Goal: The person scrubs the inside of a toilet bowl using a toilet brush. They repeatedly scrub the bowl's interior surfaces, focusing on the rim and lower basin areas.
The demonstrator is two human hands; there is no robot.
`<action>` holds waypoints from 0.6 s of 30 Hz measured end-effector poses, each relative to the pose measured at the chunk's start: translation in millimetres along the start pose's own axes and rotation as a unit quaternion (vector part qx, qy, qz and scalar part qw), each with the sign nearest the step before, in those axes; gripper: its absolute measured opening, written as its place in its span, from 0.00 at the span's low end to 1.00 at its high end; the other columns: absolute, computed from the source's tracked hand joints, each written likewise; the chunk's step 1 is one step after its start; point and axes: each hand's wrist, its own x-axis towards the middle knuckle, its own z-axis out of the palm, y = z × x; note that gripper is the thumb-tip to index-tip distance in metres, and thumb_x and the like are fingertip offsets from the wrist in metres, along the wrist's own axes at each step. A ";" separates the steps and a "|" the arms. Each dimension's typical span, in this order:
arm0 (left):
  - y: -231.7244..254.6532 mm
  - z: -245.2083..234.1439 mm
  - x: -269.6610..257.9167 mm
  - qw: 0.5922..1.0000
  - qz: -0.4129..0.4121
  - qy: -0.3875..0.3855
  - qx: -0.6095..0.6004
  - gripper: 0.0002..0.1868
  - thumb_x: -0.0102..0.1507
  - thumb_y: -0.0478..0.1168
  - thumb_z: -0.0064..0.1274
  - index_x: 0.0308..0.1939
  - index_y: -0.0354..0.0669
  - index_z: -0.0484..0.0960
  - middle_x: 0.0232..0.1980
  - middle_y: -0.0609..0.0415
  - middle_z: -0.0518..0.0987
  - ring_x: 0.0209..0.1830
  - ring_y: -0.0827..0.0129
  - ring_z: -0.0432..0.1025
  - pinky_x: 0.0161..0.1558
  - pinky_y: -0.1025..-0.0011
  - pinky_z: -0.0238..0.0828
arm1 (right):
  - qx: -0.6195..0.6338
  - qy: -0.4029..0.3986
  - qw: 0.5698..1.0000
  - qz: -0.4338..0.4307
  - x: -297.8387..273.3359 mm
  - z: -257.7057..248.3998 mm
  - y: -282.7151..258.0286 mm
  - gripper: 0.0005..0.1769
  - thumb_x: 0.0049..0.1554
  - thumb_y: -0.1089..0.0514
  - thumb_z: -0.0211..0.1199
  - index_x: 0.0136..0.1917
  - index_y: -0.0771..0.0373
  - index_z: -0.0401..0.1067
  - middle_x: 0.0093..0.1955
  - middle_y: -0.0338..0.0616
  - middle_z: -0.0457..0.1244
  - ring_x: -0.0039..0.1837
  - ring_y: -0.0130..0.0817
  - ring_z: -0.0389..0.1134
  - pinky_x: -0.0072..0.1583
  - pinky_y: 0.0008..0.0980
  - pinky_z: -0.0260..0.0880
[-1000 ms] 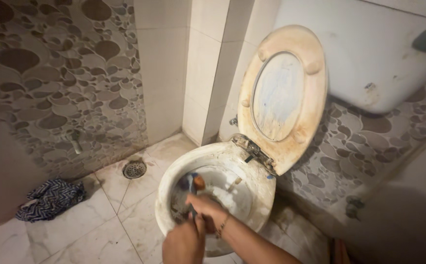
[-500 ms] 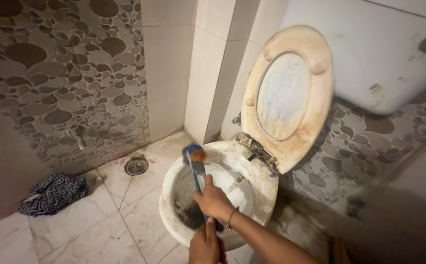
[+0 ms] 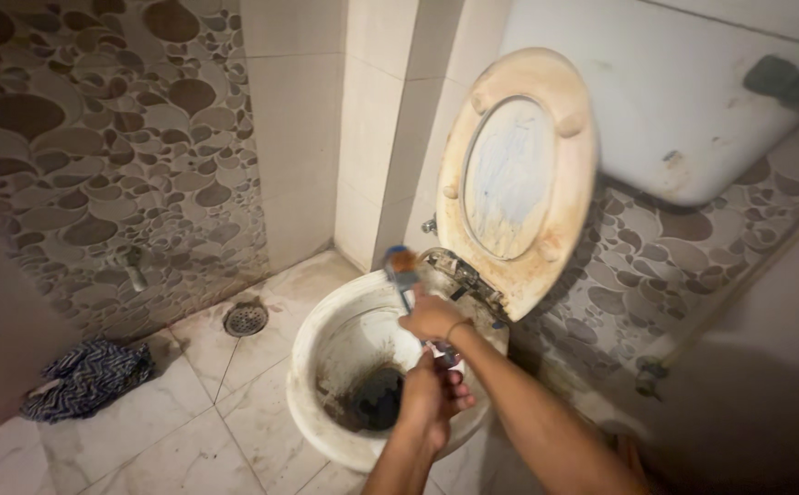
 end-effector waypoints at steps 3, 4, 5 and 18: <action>4.0 -8.2 -25.6 0.998 0.020 0.054 0.024 0.24 0.72 0.56 0.33 0.41 0.41 0.74 0.24 0.54 0.68 0.21 0.66 0.65 0.26 0.63 0.68 | 0.001 -0.065 0.997 -0.046 -16.9 0.4 -41.6 0.53 0.54 0.41 0.60 0.79 0.71 0.41 0.51 0.72 0.68 0.54 0.63 0.72 0.58 0.48 0.72; 5.3 -11.6 -34.4 0.997 0.026 0.073 0.024 0.25 0.71 0.57 0.32 0.40 0.40 0.75 0.23 0.54 0.68 0.20 0.65 0.65 0.25 0.63 0.67 | -0.010 -0.066 0.996 -0.064 -27.2 5.1 -56.4 0.52 0.53 0.41 0.61 0.78 0.71 0.42 0.51 0.72 0.67 0.55 0.64 0.70 0.59 0.49 0.70; 2.4 -16.6 -45.2 0.995 0.030 0.093 0.024 0.26 0.71 0.58 0.31 0.40 0.40 0.76 0.23 0.53 0.68 0.19 0.65 0.64 0.24 0.63 0.66 | -0.019 -0.068 0.994 -0.080 -39.7 12.3 -67.6 0.52 0.53 0.41 0.63 0.78 0.70 0.44 0.51 0.71 0.66 0.55 0.64 0.69 0.59 0.50 0.69; -1.1 27.7 25.4 0.998 -0.047 0.002 0.033 0.26 0.73 0.59 0.30 0.34 0.43 0.70 0.22 0.57 0.66 0.19 0.67 0.61 0.28 0.64 0.69 | -0.009 0.011 0.994 0.106 -3.5 -31.6 5.4 0.48 0.52 0.42 0.60 0.76 0.69 0.48 0.54 0.64 0.69 0.58 0.58 0.71 0.63 0.49 0.69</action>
